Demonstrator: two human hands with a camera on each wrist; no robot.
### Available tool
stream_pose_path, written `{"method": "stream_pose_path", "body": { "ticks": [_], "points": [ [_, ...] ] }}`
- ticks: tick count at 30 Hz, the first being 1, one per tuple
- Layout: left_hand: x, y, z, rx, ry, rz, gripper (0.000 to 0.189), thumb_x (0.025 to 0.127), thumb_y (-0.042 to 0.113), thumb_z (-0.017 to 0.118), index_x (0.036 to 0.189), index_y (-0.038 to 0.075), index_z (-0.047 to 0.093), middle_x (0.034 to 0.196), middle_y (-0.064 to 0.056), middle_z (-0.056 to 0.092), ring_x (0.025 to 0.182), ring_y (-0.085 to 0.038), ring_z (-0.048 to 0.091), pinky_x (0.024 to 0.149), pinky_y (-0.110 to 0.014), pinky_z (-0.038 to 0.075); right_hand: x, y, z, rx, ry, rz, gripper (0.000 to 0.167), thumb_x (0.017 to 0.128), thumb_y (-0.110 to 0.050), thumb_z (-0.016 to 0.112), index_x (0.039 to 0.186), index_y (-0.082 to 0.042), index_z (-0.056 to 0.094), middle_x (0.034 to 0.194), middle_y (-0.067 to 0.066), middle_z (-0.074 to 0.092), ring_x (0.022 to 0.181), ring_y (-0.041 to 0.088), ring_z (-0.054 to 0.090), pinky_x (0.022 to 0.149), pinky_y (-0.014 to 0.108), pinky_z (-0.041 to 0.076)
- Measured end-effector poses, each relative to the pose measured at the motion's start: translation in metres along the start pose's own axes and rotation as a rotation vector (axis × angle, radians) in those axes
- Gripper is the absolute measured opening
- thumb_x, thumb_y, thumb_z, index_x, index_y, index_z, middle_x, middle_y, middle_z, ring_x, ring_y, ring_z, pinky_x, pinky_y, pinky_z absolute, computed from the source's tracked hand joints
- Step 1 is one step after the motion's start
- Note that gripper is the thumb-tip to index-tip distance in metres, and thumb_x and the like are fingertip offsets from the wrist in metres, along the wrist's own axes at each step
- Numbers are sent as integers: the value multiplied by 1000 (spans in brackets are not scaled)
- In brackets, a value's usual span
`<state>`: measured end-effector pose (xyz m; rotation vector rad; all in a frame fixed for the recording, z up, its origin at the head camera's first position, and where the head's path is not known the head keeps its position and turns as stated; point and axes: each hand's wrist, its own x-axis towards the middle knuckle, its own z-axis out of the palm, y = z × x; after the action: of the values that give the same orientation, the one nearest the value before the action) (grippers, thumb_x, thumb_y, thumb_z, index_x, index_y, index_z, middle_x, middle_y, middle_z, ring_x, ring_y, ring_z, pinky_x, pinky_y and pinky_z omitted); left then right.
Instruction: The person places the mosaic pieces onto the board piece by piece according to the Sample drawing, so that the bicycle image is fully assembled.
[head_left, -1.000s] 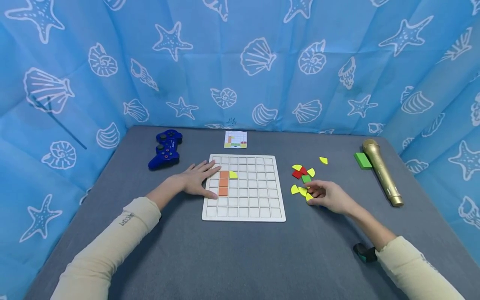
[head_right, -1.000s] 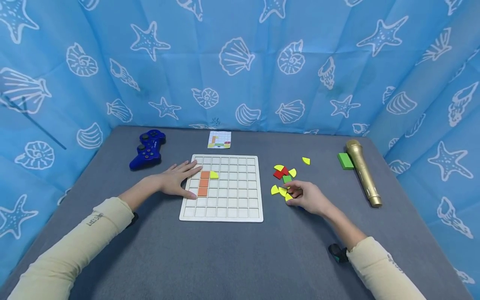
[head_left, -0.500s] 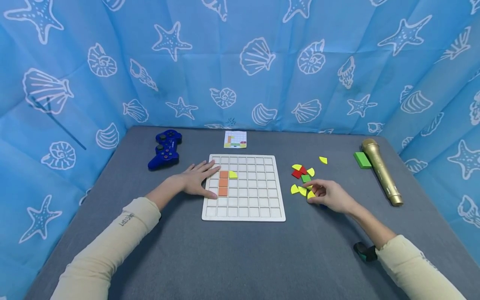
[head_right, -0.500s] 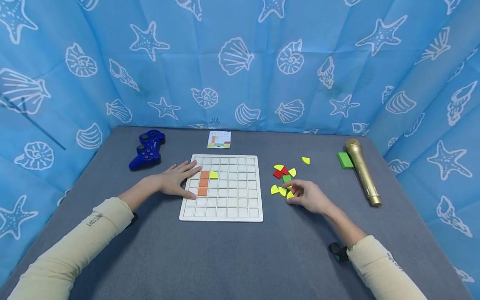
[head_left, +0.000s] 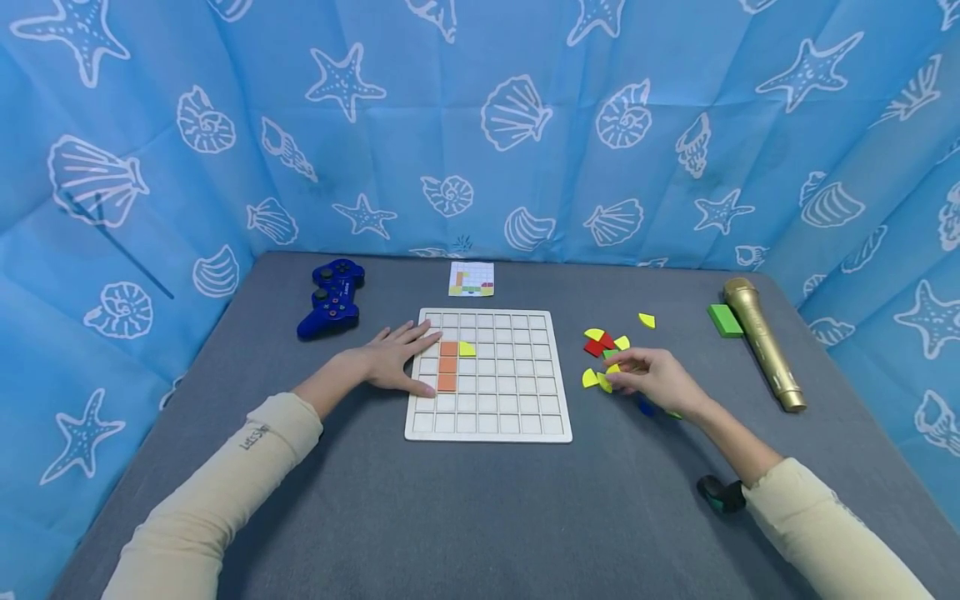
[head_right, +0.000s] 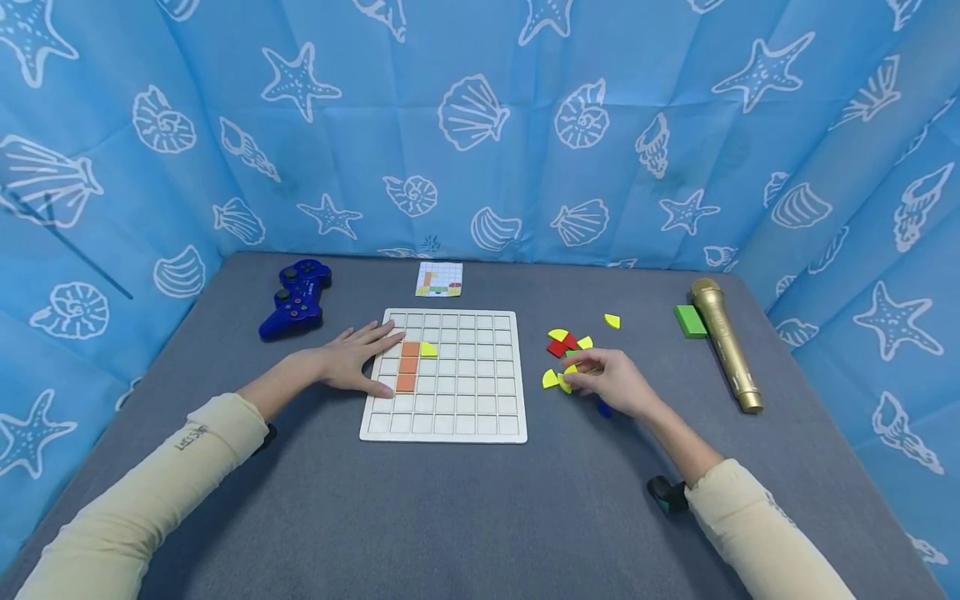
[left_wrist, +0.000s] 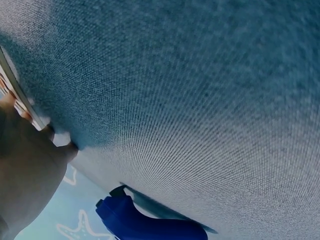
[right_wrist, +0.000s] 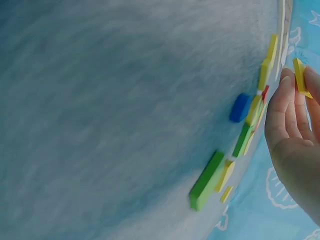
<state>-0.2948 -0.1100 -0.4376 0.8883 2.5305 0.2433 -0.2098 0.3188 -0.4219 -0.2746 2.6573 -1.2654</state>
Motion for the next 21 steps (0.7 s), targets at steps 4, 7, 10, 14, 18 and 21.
{"method": "stream_pose_path", "body": {
  "ticks": [4,7,10,14,18,21],
  "points": [
    [0,0,0,2,-3,-1,104,78,75,55,155,26,5,159,-2,-6,143,-29,-7,110,-55,-2,5,-8,4,45,-17,19,33,90,-17,68,116,4,64,88,12,65,76,28,61,66,32,53],
    [-1,0,-1,3,-6,-2,102,79,74,53,155,26,5,159,-2,-5,143,-28,-7,110,-55,-2,9,-13,9,50,-37,9,33,91,-16,68,116,4,63,86,11,64,74,30,59,64,33,51],
    [-1,0,-2,6,-10,-7,100,81,74,51,155,26,5,159,-2,-5,144,-28,-6,110,-55,-2,12,-18,13,68,-56,14,34,90,-19,68,116,4,64,87,12,65,75,30,59,64,33,50],
    [0,0,-2,15,-14,-19,97,82,73,50,155,27,5,159,-1,-5,144,-26,-6,111,-54,-1,17,-26,20,161,-81,73,40,89,-22,70,118,5,63,94,14,68,83,30,63,72,34,53],
    [0,1,-3,12,-14,-27,96,83,71,51,155,26,6,159,-1,-5,144,-27,-6,111,-54,-1,23,-36,29,269,-116,125,42,88,-19,71,121,6,62,103,13,67,90,31,64,80,36,53],
    [-1,2,-3,4,-17,-31,96,84,70,52,155,26,6,159,-1,-5,144,-27,-6,111,-54,-1,27,-43,37,300,-145,147,42,88,-18,71,122,6,61,104,13,68,90,28,65,78,34,54]
  ]
}}
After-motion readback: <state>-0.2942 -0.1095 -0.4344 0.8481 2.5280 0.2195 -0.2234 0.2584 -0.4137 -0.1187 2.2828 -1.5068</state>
